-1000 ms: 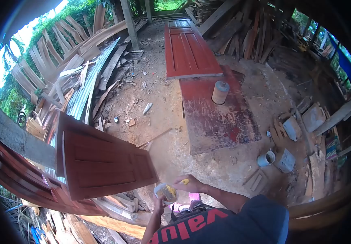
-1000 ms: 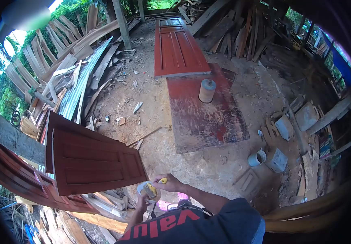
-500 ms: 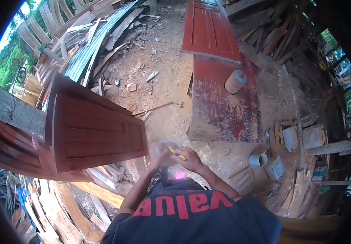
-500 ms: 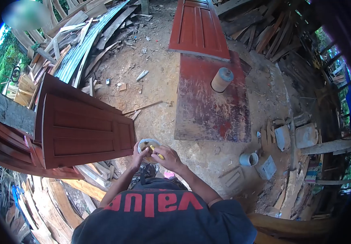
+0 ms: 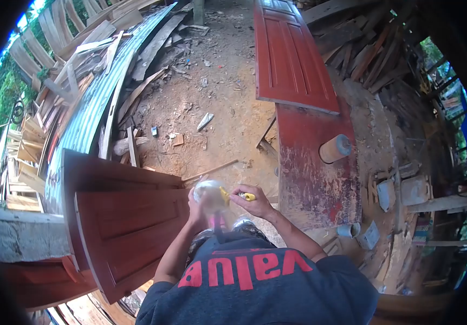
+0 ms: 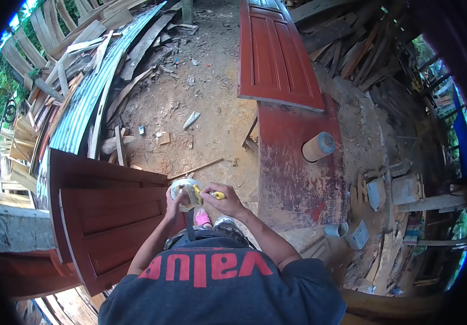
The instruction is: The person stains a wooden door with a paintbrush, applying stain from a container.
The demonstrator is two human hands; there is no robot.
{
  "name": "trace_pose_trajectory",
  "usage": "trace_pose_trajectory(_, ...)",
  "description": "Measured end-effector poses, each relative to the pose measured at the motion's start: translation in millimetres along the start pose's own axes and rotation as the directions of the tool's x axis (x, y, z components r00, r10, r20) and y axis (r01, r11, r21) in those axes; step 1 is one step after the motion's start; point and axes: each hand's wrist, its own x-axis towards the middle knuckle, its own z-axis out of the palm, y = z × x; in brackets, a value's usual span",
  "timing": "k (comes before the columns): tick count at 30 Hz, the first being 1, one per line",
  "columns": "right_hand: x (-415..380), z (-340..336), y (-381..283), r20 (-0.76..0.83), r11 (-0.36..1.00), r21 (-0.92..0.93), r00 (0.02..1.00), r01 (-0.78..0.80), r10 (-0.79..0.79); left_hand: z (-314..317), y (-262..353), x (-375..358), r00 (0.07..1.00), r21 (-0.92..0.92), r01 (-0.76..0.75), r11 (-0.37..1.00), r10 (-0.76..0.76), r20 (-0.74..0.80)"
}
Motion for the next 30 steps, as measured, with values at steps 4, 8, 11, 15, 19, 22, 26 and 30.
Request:
trace_pose_trajectory(4,48.2,-14.0,4.1,-0.061,0.994,0.013,0.992,-0.113,0.113,-30.6,-34.1,75.5,0.996,-0.111,-0.04,0.993,0.049,0.079)
trace_pose_trajectory(8,82.4,-31.9,26.7,-0.164,0.986,0.083,0.974,-0.142,0.154,-25.3,-25.7,127.6,0.987,-0.183,0.092,0.979,-0.065,0.146)
trace_pose_trajectory(11,109.4,-69.2,37.9,-0.21,0.97,0.108,0.948,-0.22,0.238,-11.9,-8.5,179.7,0.978,-0.139,0.066,0.988,-0.036,0.208)
trace_pose_trajectory(15,163.6,-142.2,72.2,-0.378,0.902,-0.077,0.85,-0.424,0.367,12.9,47.5,246.4,0.965,-0.168,0.145,0.975,-0.101,0.244)
trace_pose_trajectory(19,256.0,-216.0,98.4,-0.428,0.832,-0.008,0.754,-0.555,0.499,35.0,104.3,328.9,0.961,-0.129,0.019,0.991,0.017,0.277)
trace_pose_trajectory(22,354.5,-266.0,130.9,-0.54,0.852,-0.164,0.768,-0.497,0.344,42.8,130.4,380.0,0.985,-0.208,0.076,0.975,-0.04,0.17)
trace_pose_trajectory(26,475.6,-313.3,126.3,-0.757,0.984,-0.093,0.653,-0.151,0.028,43.9,166.7,428.1,0.974,-0.176,0.186,0.967,-0.159,0.159)
trace_pose_trajectory(30,492.5,-328.0,123.0,-0.738,0.975,-0.03,0.662,-0.222,0.128,35.0,174.9,495.2,0.916,-0.003,0.368,0.93,-0.361,0.174)
